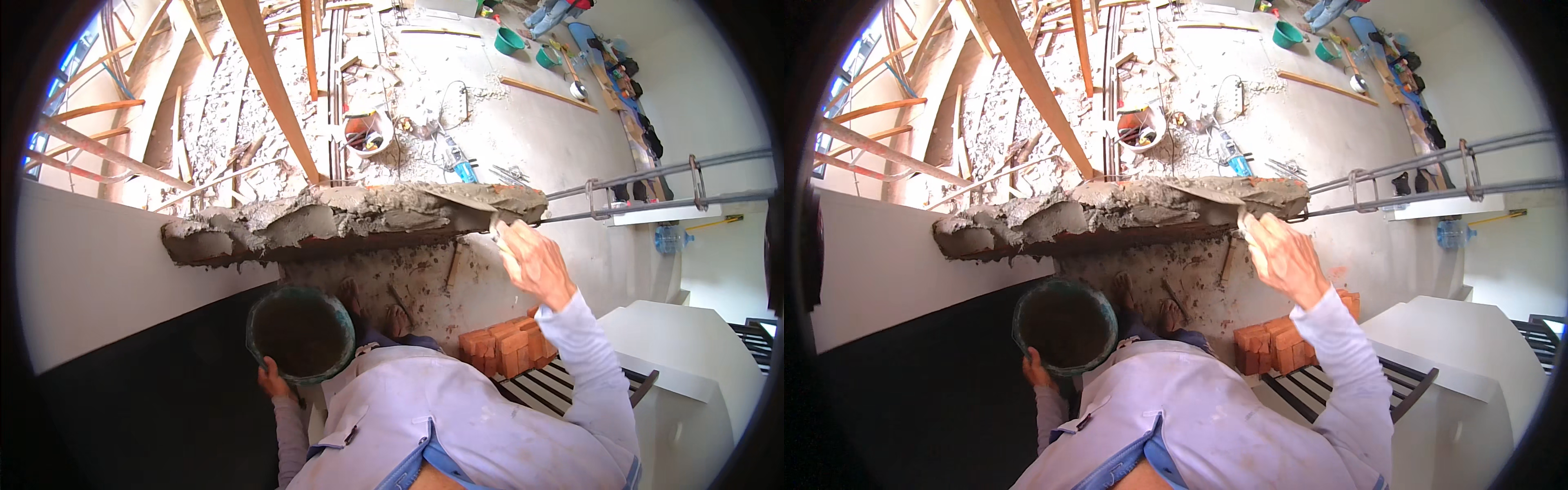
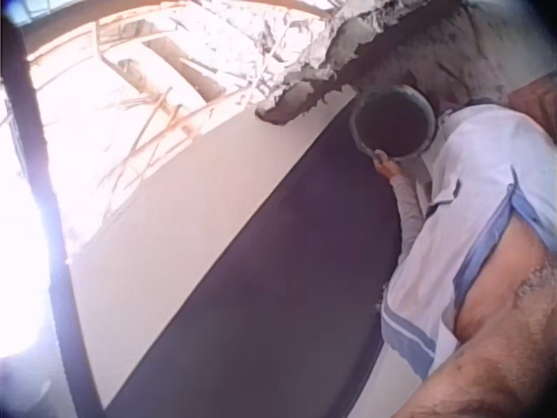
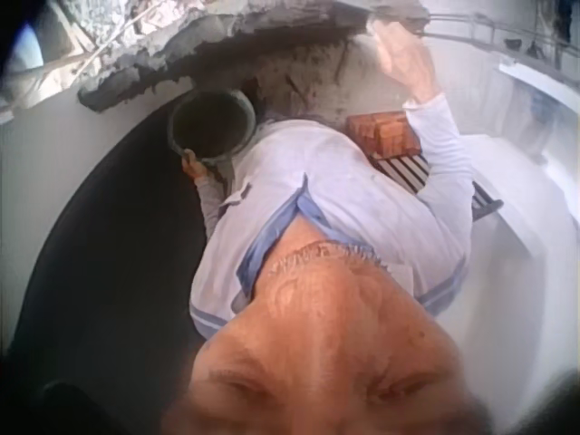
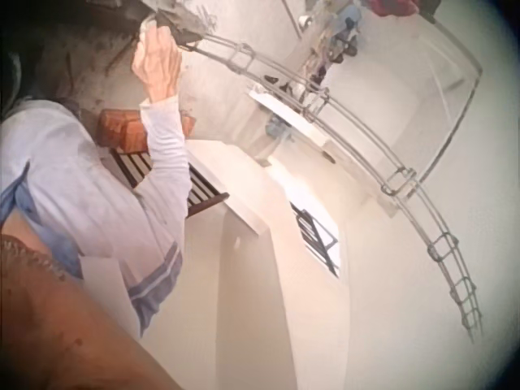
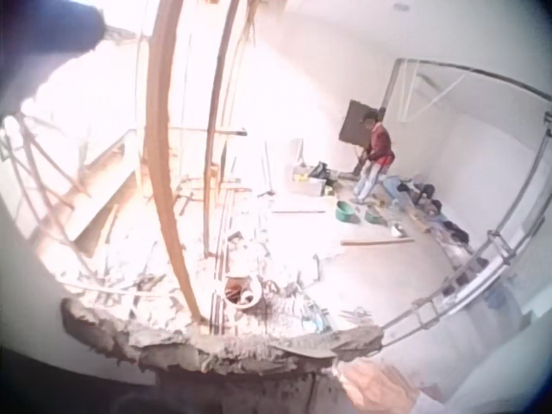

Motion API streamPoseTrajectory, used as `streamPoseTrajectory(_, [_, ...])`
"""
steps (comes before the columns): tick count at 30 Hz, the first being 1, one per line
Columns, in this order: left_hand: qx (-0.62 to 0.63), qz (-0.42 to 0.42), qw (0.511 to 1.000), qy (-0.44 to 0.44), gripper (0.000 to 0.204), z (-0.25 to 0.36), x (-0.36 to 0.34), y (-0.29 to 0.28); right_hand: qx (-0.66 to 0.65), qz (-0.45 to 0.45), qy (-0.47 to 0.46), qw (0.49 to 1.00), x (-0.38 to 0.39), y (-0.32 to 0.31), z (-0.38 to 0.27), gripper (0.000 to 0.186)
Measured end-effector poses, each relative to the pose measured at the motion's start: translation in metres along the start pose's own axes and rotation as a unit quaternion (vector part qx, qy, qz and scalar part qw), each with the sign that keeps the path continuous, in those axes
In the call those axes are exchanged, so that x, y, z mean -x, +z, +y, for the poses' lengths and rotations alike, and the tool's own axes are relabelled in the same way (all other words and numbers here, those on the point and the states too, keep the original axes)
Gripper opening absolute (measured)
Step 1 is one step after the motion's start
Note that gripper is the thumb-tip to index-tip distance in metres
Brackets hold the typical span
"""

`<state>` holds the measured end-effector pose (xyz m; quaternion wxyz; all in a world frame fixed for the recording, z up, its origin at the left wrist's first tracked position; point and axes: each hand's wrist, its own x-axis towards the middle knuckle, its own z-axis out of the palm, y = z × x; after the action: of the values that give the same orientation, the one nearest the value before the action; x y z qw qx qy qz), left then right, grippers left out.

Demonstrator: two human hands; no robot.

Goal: The person lays bricks to build a wall, applying mortar with a trowel between layers and on the sides of the bricks.

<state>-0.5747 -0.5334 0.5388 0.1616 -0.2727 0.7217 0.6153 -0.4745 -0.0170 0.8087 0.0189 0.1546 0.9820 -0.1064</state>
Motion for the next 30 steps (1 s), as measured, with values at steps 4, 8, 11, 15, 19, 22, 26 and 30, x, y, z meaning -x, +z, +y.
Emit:
streamPoseTrajectory(4, [-0.019, -0.006, 1.000, 0.002, 0.049, 0.018, -0.007, 0.013, 0.044, -0.005, 0.027, 0.999, -0.001, -0.027, -0.021, 0.046])
streamPoseTrajectory(8, [0.015, -0.018, 0.999, -0.024, 0.055, 0.003, -0.033, 0.008, 0.093, -0.092, 0.083, 0.988, -0.019, -0.035, -0.055, 0.048])
streamPoseTrajectory(11, [0.028, -0.015, 0.999, -0.011, 0.059, -0.047, -0.060, -0.009, 0.101, -0.101, 0.052, 0.988, -0.035, -0.024, -0.082, 0.046])
streamPoseTrajectory(15, [0.046, -0.013, 0.999, -0.007, 0.064, -0.035, -0.055, -0.002, 0.189, -0.106, 0.023, 0.976, -0.056, -0.009, -0.125, 0.045])
streamPoseTrajectory(19, [0.034, -0.007, 0.999, -0.012, 0.065, -0.032, -0.056, -0.006, 0.181, -0.133, -0.002, 0.974, -0.072, -0.011, -0.154, 0.042])
streamPoseTrajectory(22, [0.022, 0.027, 0.999, -0.024, 0.068, -0.027, -0.053, -0.011, -0.017, -0.109, 0.041, 0.993, -0.063, -0.026, -0.157, 0.037])
streamPoseTrajectory(26, [0.102, 0.065, 0.982, -0.147, 0.069, 0.004, -0.041, -0.001, -0.240, -0.158, 0.159, 0.944, 0.004, -0.025, -0.120, 0.031])
streamPoseTrajectory(30, [-0.066, 0.104, 0.977, -0.171, 0.066, 0.019, -0.053, 0.000, -0.690, -0.093, 0.391, 0.601, 0.035, 0.011, -0.125, 0.033])
